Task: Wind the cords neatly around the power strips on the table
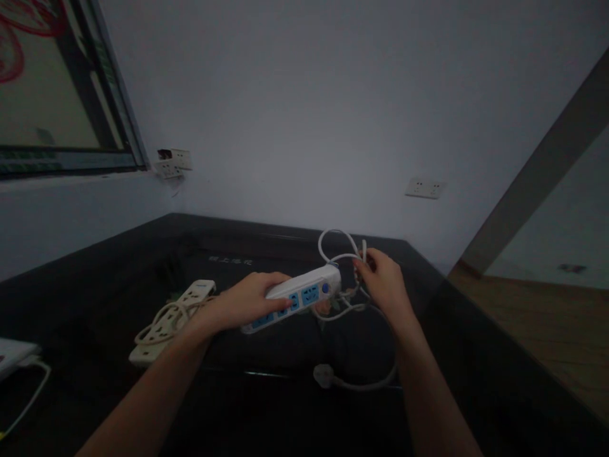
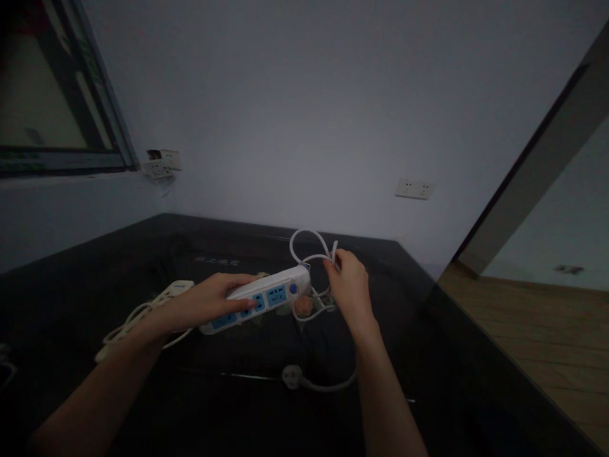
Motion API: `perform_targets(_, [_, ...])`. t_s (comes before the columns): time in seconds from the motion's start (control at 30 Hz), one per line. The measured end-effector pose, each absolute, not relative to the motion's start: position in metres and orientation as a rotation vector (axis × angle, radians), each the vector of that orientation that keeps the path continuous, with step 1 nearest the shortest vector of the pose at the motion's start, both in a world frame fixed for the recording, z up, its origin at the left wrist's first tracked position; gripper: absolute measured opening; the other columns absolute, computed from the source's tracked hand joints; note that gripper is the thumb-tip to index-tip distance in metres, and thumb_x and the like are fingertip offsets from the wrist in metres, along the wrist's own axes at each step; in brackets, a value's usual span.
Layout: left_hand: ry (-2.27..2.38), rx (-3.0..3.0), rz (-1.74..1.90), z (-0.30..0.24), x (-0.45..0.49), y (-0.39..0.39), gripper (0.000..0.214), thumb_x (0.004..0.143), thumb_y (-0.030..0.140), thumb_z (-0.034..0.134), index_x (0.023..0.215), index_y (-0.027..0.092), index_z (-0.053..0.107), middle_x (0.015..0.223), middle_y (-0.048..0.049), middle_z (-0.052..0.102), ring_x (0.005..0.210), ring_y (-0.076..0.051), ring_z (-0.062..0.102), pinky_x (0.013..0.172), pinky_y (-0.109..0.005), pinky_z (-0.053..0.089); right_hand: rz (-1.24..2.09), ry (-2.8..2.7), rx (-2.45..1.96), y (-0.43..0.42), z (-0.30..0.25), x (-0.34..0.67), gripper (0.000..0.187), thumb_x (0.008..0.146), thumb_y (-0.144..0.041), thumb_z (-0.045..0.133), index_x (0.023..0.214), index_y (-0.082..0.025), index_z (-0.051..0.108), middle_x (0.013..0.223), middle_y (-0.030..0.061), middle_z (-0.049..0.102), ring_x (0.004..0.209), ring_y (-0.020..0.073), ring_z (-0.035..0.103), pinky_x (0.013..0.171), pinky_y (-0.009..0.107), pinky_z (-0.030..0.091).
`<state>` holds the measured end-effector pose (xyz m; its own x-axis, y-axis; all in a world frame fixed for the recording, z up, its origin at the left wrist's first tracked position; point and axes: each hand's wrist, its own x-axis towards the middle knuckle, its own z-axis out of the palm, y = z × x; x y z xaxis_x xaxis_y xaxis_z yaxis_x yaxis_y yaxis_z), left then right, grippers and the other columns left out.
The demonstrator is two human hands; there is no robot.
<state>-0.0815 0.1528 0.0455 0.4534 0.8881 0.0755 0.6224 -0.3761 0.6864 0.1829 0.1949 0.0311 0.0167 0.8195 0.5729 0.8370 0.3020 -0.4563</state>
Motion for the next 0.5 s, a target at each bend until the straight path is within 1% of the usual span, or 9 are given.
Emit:
perform_targets(0.07, [1.314, 2.152, 0.641, 0.037, -0.075, 0.158, 0.045, 0.076, 0.035, 0.059, 0.117, 0.018, 0.065, 0.116, -0.0093, 0.067, 0.102, -0.027, 0.063, 0.089, -0.034, 0.045, -0.135, -1.797, -1.453, 0.19, 0.034, 0.178, 0.014, 0.084, -0.027, 0.051, 0.081, -0.017, 0.061, 0.09, 0.01, 0.063, 0.081, 0.0232, 0.06, 0.069, 0.033, 0.043])
perform_targets(0.17, [1.301, 2.164, 0.696, 0.025, -0.072, 0.165, 0.044, 0.076, 0.036, 0.059, 0.117, 0.021, 0.065, 0.116, -0.0078, 0.068, 0.101, -0.027, 0.063, 0.09, -0.035, 0.045, -0.168, -1.82, -1.415, 0.183, 0.037, 0.17, 0.017, 0.087, -0.026, 0.047, 0.086, -0.016, 0.062, 0.1, 0.0129, 0.06, 0.085, 0.0247, 0.06, 0.072, 0.036, 0.046])
perform_targets(0.27, [1.284, 2.175, 0.728, 0.019, -0.073, 0.169, 0.044, 0.077, 0.036, 0.058, 0.118, 0.022, 0.064, 0.116, -0.0065, 0.068, 0.101, -0.026, 0.063, 0.09, -0.034, 0.044, -0.138, -1.813, -1.369, 0.179, 0.039, 0.163, 0.02, 0.088, -0.023, 0.044, 0.092, -0.017, 0.063, 0.103, 0.0129, 0.059, 0.087, 0.0255, 0.06, 0.075, 0.038, 0.047])
perform_targets(0.37, [1.253, 2.169, 0.741, 0.018, -0.073, 0.17, 0.044, 0.078, 0.037, 0.058, 0.119, 0.021, 0.064, 0.116, -0.0065, 0.068, 0.1, -0.025, 0.064, 0.089, -0.033, 0.045, -0.102, -1.8, -1.347, 0.177, 0.038, 0.159, 0.023, 0.088, -0.02, 0.043, 0.097, -0.016, 0.064, 0.105, 0.0134, 0.059, 0.09, 0.0262, 0.061, 0.078, 0.04, 0.048])
perform_targets(0.5, [1.228, 2.155, 0.77, 0.022, -0.069, 0.167, 0.042, 0.078, 0.035, 0.058, 0.118, 0.021, 0.064, 0.115, -0.0057, 0.068, 0.098, -0.025, 0.064, 0.086, -0.033, 0.046, -0.042, -1.863, -1.301, 0.177, 0.036, 0.155, 0.027, 0.088, -0.017, 0.042, 0.103, -0.016, 0.064, 0.111, 0.0139, 0.059, 0.097, 0.0268, 0.061, 0.083, 0.042, 0.049])
